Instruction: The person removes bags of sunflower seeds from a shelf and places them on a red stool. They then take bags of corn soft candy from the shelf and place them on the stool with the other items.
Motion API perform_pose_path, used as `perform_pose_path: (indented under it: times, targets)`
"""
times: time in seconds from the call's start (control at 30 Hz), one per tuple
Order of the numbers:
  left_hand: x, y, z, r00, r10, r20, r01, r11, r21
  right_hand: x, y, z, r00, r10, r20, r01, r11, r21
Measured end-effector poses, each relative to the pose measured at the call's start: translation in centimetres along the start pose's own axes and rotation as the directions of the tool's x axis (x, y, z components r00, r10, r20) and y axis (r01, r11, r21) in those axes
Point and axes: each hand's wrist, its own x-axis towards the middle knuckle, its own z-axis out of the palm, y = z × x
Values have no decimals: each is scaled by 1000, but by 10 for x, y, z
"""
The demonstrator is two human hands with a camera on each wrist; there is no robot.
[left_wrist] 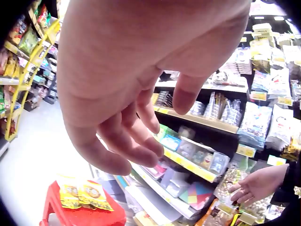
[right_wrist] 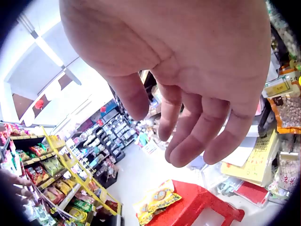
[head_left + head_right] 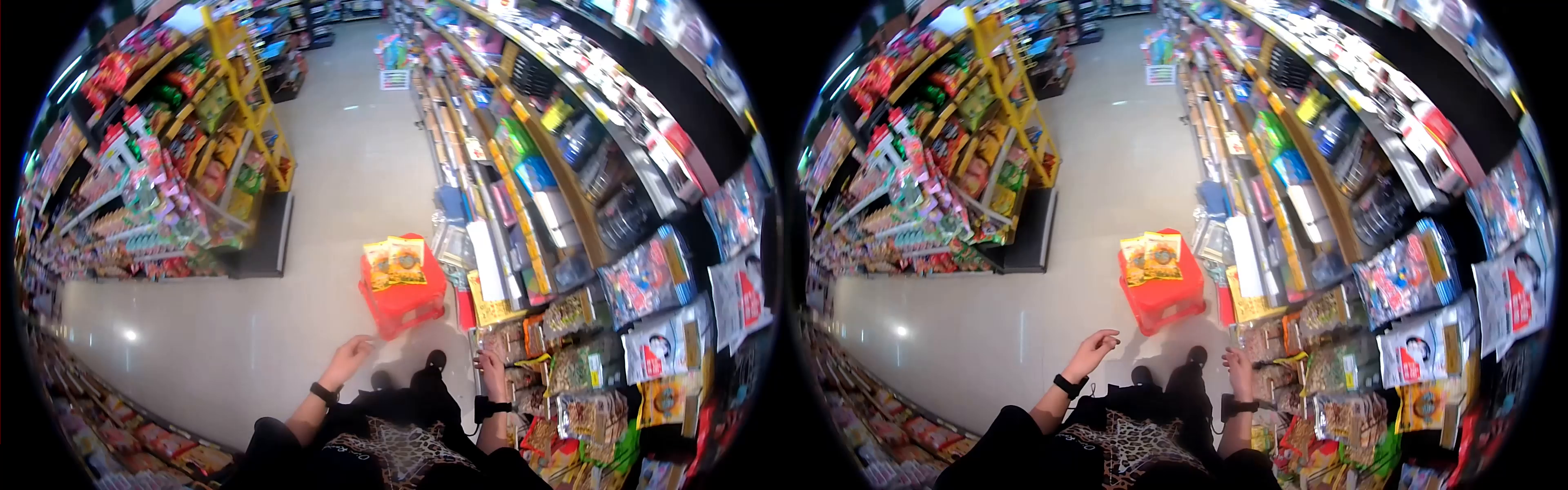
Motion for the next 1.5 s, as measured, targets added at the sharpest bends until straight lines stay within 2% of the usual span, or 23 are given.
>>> perform_pose_path:
  times: [0.13, 0.23, 0.27, 0.43, 0.5, 0.53, 0.63, 0.67, 0.73, 0.8, 0.9, 0.97, 1.03, 1.17, 1.2, 1.23, 1.3, 1.33, 1.43, 1.5]
  targets:
    - [12, 35, 47, 984, 58, 171, -57, 998, -14, -34, -8, -27, 990, -93, -108, 103, 991, 89]
    - [27, 43, 84, 962, 73, 264, -78, 997, 10, -54, -25, -52, 965, -130, -226, 151, 985, 80]
    - [32, 46, 98, 950, 88, 299, -94, 996, 5, -64, -37, -63, 963, -98, -251, 123, 989, 86]
    - [47, 71, 180, 882, 133, 453, -146, 989, -6, -103, -72, -130, 938, -144, -316, 202, 967, 157]
    - [50, 84, 219, 828, 161, 537, -185, 983, -10, -118, -80, -158, 923, -175, -341, 227, 967, 118]
    - [50, 91, 239, 800, 175, 574, -204, 979, -13, -125, -79, -173, 924, -233, -303, 280, 952, 123]
    - [39, 121, 298, 719, 204, 664, -236, 971, -43, -152, -89, -210, 908, -236, -347, 299, 943, 142]
    - [36, 133, 315, 679, 147, 719, -222, 975, 10, -163, -97, -222, 896, -254, -364, 315, 942, 118]
    - [31, 145, 350, 577, 198, 793, -234, 970, -72, -178, -96, -244, 860, -258, -439, 379, 901, 213]
    - [26, 156, 384, 482, 225, 847, -275, 956, -97, -196, -100, -262, 800, -259, -540, 447, 859, 251]
    - [19, 172, 432, 350, 241, 905, -366, 925, -105, -223, -111, -288, 652, -291, -700, 529, 836, 146]
    - [13, 187, 461, 258, 277, 926, -375, 912, -169, -234, -99, -306, 555, -210, -805, 549, 819, 164]
    - [3, 206, 485, 220, 287, 932, -373, 908, -191, -241, -95, -321, 444, -174, -879, 572, 810, 128]
    - [-3, 194, 529, 184, 302, 935, -450, 872, -193, -244, -88, -339, 333, -233, -913, 603, 797, 17]
    - [-4, 192, 536, 170, 266, 949, -378, 907, -186, -245, -89, -340, 360, -231, -904, 612, 790, 42]
    - [-6, 191, 542, 203, 282, 938, -413, 893, -179, -242, -86, -342, 360, -198, -912, 599, 798, 63]
    - [-8, 190, 550, 266, 315, 911, -480, 863, -158, -244, -85, -344, 450, -252, -857, 487, 874, -2]
    - [-6, 190, 554, 284, 323, 903, -495, 856, -150, -238, -74, -348, 499, -268, -824, 573, 816, 81]
    - [2, 186, 565, 320, 349, 881, -518, 843, -146, -233, -56, -347, 592, -191, -783, 417, 904, 95]
    - [5, 188, 567, 334, 297, 895, -488, 867, -106, -229, -59, -344, 614, -174, -770, 485, 853, 194]
